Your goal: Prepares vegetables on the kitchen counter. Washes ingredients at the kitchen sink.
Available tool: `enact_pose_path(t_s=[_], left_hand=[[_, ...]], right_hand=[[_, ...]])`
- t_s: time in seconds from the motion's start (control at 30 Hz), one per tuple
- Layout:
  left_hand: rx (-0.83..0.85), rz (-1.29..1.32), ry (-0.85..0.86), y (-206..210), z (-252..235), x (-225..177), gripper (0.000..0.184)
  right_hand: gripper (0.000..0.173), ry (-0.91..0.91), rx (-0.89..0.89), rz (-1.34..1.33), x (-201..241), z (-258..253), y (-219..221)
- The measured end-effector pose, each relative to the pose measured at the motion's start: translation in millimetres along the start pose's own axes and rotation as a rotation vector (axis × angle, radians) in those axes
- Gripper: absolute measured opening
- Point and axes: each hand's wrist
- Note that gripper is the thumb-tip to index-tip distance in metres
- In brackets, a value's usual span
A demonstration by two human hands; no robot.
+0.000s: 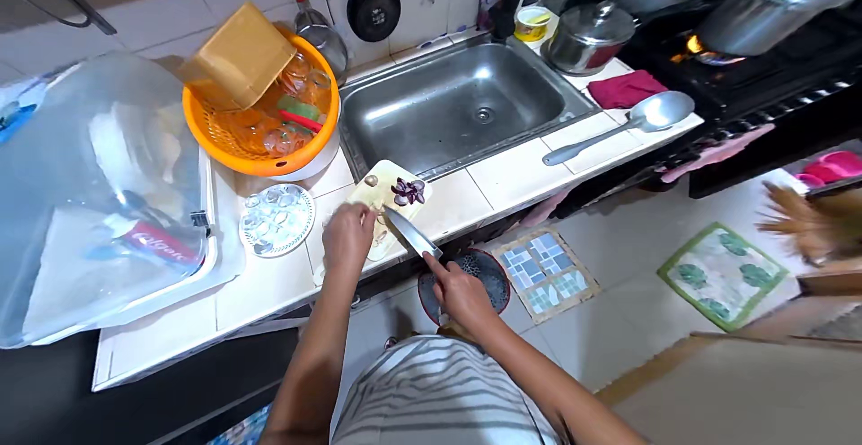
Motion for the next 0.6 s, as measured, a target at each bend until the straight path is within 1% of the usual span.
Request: enact_pose_path(t_s=[0.03, 0.07, 0.1, 0.13, 0.23, 0.33, 0.5, 0.6], left_hand=[[0.153, -0.060, -0.084, -1, 4, -2, 0.035], [0.268, -0.107, -0.147, -1, 8, -6, 0.036], [0.333, -0.144, -0.196, 3, 11, -9, 0.037], [0.343, -0.162, -0.227, 9, 13, -10, 0.035], [0.282, -0.144, -0.258, 25, 13, -7, 0.033], [0.219, -0.143, -0.230, 35, 10, -2, 0.032], [0.213, -0.154, -0.189, 19, 16, 6, 0.029], [0.119, -0.115, -0.120, 15, 18, 24, 0.029]], right_hand=[[0.059, 0.012, -0.010, -0.019, -1, 2, -3], [0.059, 0.021, -0.009, -0.036, -2, 3, -5], [0.058, 0.022, -0.011, -0.046, -3, 4, -6], [0.058, 0.016, -0.015, -0.049, -4, 4, -6], [0.058, -0.016, -0.018, -0.054, -6, 3, -3], [0.058, -0.045, -0.019, -0.054, -4, 2, 0], [0.057, -0.062, -0.023, -0.051, -5, 1, 4], [0.058, -0.067, -0.023, -0.063, -5, 1, 4]])
Point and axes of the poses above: each hand's wrist, its own z-axis away from the middle knuckle, its own y-axis out of the palm, x = y × z, and after that the axes turned 8 degrees about -y, right-handed
